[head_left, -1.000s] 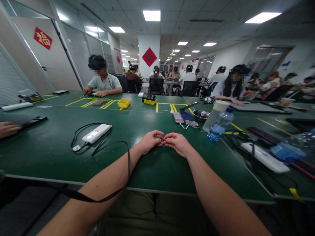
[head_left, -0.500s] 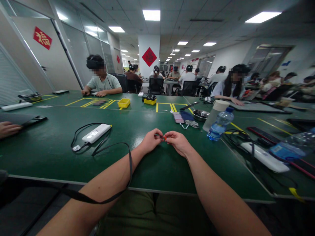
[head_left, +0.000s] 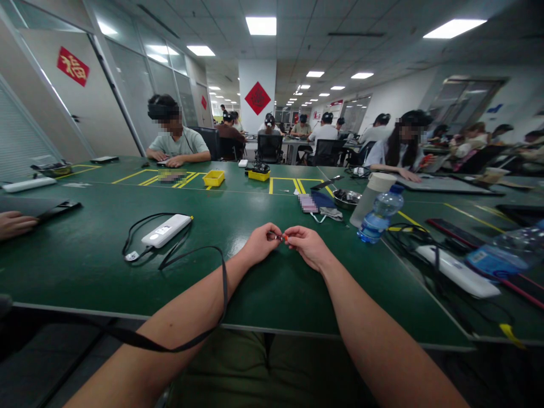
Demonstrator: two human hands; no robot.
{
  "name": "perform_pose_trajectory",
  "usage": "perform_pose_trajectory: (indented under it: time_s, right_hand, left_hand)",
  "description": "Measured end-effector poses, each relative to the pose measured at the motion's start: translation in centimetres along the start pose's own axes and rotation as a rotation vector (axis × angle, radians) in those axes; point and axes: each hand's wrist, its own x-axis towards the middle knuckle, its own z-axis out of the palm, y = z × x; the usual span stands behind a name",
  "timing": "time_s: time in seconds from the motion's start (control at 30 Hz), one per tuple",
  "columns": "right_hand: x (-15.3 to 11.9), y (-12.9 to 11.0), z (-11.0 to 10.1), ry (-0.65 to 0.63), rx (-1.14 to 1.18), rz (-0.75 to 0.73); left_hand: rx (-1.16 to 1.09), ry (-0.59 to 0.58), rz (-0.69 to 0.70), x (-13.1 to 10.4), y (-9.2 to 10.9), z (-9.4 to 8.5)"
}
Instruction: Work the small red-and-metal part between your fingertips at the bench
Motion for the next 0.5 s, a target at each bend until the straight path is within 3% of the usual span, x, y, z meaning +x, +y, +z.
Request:
perform_pose_trajectory:
  time_s: [0.27,0.5]
  right_hand:
    - [0.01,0.03,-0.23,0.004,0.037,0.007]
    - [0.22,0.19,-0.24,0.008,0.120,0.010]
  left_hand:
    - [0.070,0.037,0.027,0.22,-0.41,-0.26]
    - [-0.030,0.001,0.026,0.18,-0.72,0.05]
